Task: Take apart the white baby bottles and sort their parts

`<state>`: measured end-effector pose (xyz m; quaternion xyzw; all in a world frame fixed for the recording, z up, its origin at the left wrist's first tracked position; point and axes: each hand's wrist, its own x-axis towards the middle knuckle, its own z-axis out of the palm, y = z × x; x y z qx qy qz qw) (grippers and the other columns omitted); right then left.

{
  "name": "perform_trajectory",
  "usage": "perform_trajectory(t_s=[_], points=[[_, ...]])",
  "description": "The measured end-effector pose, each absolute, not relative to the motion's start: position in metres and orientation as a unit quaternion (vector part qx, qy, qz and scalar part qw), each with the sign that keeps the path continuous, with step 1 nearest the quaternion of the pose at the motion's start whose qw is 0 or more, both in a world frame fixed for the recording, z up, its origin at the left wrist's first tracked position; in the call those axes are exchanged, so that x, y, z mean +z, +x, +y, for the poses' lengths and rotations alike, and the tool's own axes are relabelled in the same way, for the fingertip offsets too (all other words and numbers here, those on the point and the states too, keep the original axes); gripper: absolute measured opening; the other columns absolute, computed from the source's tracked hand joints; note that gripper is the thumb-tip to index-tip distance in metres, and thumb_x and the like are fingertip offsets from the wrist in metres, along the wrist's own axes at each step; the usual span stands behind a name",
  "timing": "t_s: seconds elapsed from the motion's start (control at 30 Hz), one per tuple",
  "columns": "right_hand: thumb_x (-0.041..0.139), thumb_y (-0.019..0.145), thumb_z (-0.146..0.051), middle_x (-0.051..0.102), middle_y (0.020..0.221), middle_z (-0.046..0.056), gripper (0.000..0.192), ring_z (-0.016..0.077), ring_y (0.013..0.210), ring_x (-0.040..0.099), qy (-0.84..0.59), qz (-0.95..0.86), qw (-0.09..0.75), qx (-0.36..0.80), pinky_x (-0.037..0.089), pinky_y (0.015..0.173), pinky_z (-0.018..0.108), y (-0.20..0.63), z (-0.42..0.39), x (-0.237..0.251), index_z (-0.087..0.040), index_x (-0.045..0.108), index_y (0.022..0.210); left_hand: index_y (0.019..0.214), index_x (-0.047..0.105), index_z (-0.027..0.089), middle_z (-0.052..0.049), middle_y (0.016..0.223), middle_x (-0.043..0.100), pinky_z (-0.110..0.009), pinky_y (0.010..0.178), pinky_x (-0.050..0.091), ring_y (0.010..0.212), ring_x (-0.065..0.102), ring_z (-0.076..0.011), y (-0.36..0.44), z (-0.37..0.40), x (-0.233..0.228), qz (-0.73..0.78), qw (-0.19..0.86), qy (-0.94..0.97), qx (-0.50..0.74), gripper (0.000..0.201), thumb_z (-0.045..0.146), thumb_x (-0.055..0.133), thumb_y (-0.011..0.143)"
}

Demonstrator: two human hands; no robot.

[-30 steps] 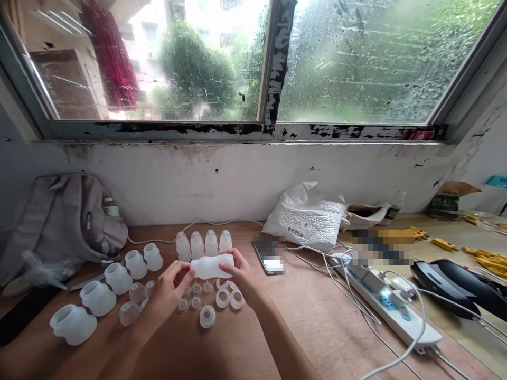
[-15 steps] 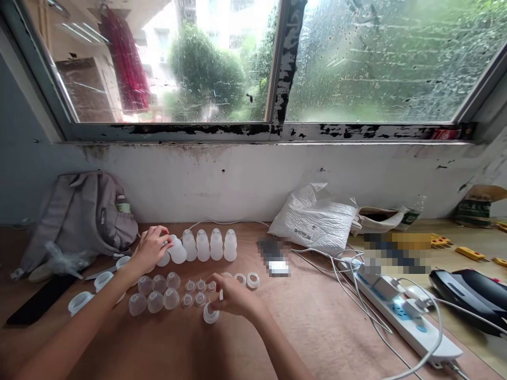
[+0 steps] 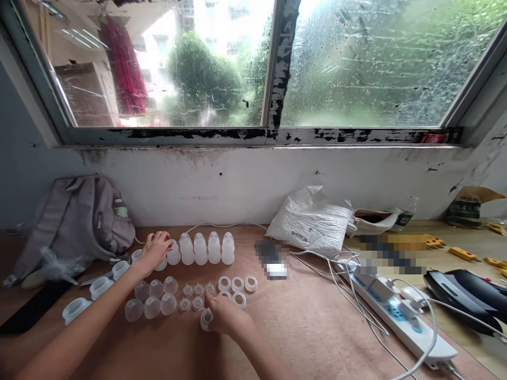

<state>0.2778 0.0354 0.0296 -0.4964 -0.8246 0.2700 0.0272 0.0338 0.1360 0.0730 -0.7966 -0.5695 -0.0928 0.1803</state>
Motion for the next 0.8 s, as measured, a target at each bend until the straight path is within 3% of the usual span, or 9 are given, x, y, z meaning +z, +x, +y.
perform_trajectory(t_s=[0.13, 0.8], points=[[0.071, 0.051, -0.012, 0.058, 0.092, 0.007, 0.058, 0.0249, 0.086, 0.054, -0.515, -0.807, -0.015, 0.287, 0.041, 0.064, 0.03, 0.277, 0.035, 0.033, -0.021, 0.051, 0.105, 0.081, 0.058, 0.021, -0.009, 0.098, 0.052, -0.038, 0.088, 0.023, 0.099, 0.041, -0.0236, 0.034, 0.136, 0.071, -0.574, 0.181, -0.793, -0.096, 0.017, 0.018, 0.042, 0.08], [0.067, 0.056, -0.021, 0.056, 0.094, 0.009, 0.051, 0.0225, 0.082, 0.054, -0.505, -0.824, 0.018, 0.257, 0.037, 0.063, 0.027, 0.286, 0.04, 0.029, -0.017, 0.046, 0.103, 0.081, 0.06, 0.019, -0.01, 0.098, 0.054, -0.041, 0.085, 0.026, 0.097, 0.042, -0.0252, 0.04, 0.132, 0.083, -0.606, 0.166, -0.776, -0.062, 0.017, 0.021, 0.043, 0.08]])
